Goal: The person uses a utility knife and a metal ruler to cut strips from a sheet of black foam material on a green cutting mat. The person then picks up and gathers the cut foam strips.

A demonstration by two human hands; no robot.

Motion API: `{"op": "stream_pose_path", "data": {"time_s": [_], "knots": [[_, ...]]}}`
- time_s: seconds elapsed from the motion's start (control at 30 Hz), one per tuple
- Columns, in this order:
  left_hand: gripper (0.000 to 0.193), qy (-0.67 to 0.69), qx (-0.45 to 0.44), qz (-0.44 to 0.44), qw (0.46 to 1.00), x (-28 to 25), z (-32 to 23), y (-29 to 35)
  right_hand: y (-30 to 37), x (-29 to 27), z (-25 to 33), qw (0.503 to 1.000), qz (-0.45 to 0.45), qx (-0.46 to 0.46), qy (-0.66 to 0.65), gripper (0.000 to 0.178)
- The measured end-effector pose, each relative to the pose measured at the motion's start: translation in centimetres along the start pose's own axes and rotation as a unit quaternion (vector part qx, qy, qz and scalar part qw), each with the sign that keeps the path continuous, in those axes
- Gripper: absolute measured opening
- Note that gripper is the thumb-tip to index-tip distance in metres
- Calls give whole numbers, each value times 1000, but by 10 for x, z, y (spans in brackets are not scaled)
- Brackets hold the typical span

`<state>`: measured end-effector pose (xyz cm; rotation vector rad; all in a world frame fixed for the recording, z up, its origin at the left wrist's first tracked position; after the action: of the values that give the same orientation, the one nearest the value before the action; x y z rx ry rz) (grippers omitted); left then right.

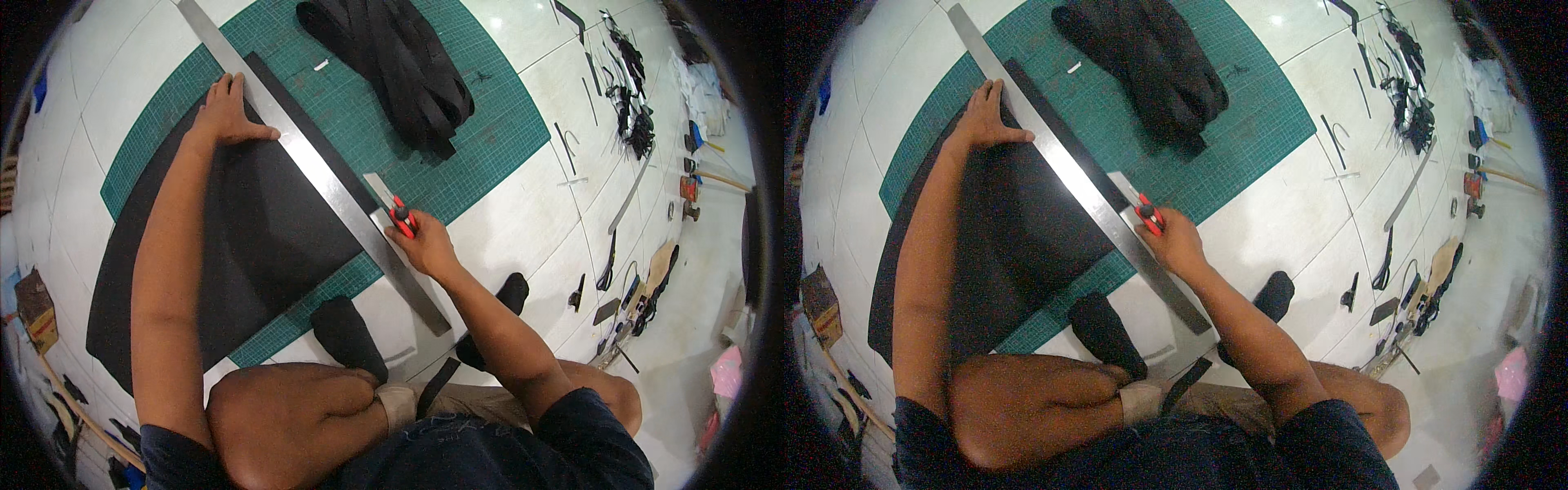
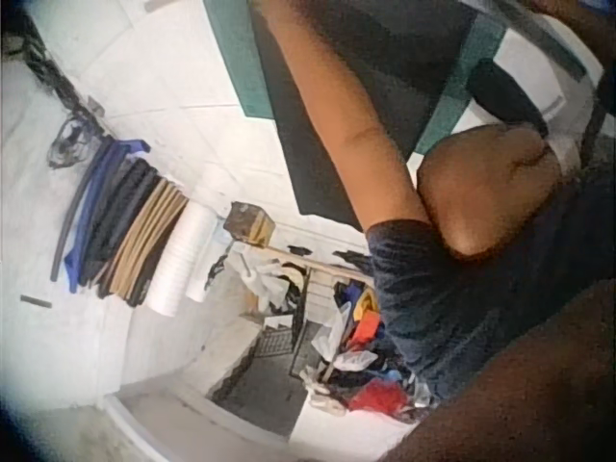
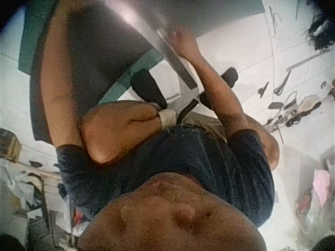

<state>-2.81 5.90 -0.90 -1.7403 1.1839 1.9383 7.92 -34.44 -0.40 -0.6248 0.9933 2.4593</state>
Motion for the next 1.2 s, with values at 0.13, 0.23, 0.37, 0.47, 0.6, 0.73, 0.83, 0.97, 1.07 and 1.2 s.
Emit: {"op": "stream_pose_path", "data": {"time_s": [0.13, 0.23, 0.37, 0.47, 0.6, 0.73, 0.83, 0.97, 1.07, 1.2], "knots": [[152, -23, -26, 52, 998, -15, -13, 7, 26, -19, -26, 999, -36, 26, 0, 39], [152, -63, -38, 63, 995, -22, -17, 9, 19, -41, 5, 994, -55, 87, 25, 46], [151, -60, -41, 85, 994, -28, -26, 5, -40, -27, 69, 998, -21, -56, 28, 43], [152, -63, -55, 77, 994, -27, -26, 5, -105, -3, 128, 992, 40, -77, 87, 38], [154, -27, -40, 76, 996, -26, -27, 6, -164, 20, 204, 973, 37, -153, 167, 34], [152, 2, -27, 79, 997, -30, -32, 7, -204, 38, 234, 963, 21, -198, 180, 33], [150, 1, -31, 76, 997, -26, -19, 11, -202, 48, 250, 961, 38, -195, 193, 33], [149, -12, -16, 68, 997, -29, -24, 12, -214, 49, 246, 958, 34, -192, 210, 33], [149, -23, -7, 36, 999, -25, -20, 11, -212, 40, 259, 968, 61, -151, 191, 34], [149, -23, -9, 49, 998, -26, -23, 9, -190, 36, 239, 964, 90, -138, 208, 35]]}}
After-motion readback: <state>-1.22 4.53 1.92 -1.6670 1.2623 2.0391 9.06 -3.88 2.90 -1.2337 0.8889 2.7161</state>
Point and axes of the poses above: each hand's wrist, its own y-axis away from the middle knuckle, its own x-axis out of the palm, z = x × y, the point moved 2 cm from there along -y, towards the middle knuckle, and after that the axes turned 3 degrees about z, right-handed, at the moved point
